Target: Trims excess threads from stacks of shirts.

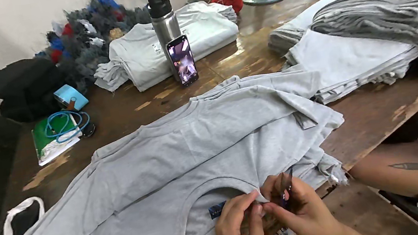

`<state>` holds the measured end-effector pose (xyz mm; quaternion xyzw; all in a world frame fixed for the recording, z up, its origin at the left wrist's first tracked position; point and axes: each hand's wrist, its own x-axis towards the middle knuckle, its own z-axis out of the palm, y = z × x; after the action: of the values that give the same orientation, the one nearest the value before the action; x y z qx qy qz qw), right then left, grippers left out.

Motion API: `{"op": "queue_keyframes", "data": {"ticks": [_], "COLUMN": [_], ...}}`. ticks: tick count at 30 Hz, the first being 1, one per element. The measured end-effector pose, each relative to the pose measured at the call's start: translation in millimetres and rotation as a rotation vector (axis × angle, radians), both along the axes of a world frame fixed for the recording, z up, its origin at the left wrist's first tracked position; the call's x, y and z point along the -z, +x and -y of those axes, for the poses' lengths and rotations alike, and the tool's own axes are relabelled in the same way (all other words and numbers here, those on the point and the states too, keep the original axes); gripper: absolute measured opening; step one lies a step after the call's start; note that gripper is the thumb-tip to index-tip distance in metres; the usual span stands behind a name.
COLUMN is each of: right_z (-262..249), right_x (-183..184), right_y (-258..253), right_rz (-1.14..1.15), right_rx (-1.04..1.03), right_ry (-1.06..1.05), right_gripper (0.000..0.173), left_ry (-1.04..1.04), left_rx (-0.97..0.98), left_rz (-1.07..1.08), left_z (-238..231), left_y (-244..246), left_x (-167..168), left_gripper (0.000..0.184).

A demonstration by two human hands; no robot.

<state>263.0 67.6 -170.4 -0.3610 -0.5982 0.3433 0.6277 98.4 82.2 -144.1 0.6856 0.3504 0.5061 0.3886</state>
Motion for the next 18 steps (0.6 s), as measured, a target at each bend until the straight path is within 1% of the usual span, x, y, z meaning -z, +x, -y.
{"op": "queue_keyframes", "data": {"ticks": [2,4,5,8,9,13,18], "right_z": [0,0,0,0,-1,-2,-3], "right_x": [2,3,3,4,4,7,8], "right_y": [1,2,2,5,6,6,8], "right_rz": [-0.031,-0.054,-0.068,-0.1,-0.105,-0.105,-0.097], "right_rx": [-0.031,-0.059,-0.072,-0.102,-0.107,-0.105,-0.126], "right_ry": [-0.015,-0.033,-0.037,-0.036,-0.033,-0.021,-0.005], "right_gripper": [0.014,0.014,0.014,0.014,0.014,0.016,0.016], "left_ry": [-0.033,-0.095,-0.125,-0.169,-0.166,-0.137,-0.032], "left_rx": [-0.022,-0.042,-0.038,0.006,0.015,0.006,0.008], "left_rz": [0.057,0.089,0.089,0.071,0.063,0.039,-0.114], "left_z": [0,1,1,2,2,2,2], "left_y": [-1,-3,-4,-5,-5,-5,-1], "left_x": [2,-2,-5,-9,-9,-7,-5], "left_gripper": [0.017,0.02,0.023,0.041,0.042,0.022,0.013]}}
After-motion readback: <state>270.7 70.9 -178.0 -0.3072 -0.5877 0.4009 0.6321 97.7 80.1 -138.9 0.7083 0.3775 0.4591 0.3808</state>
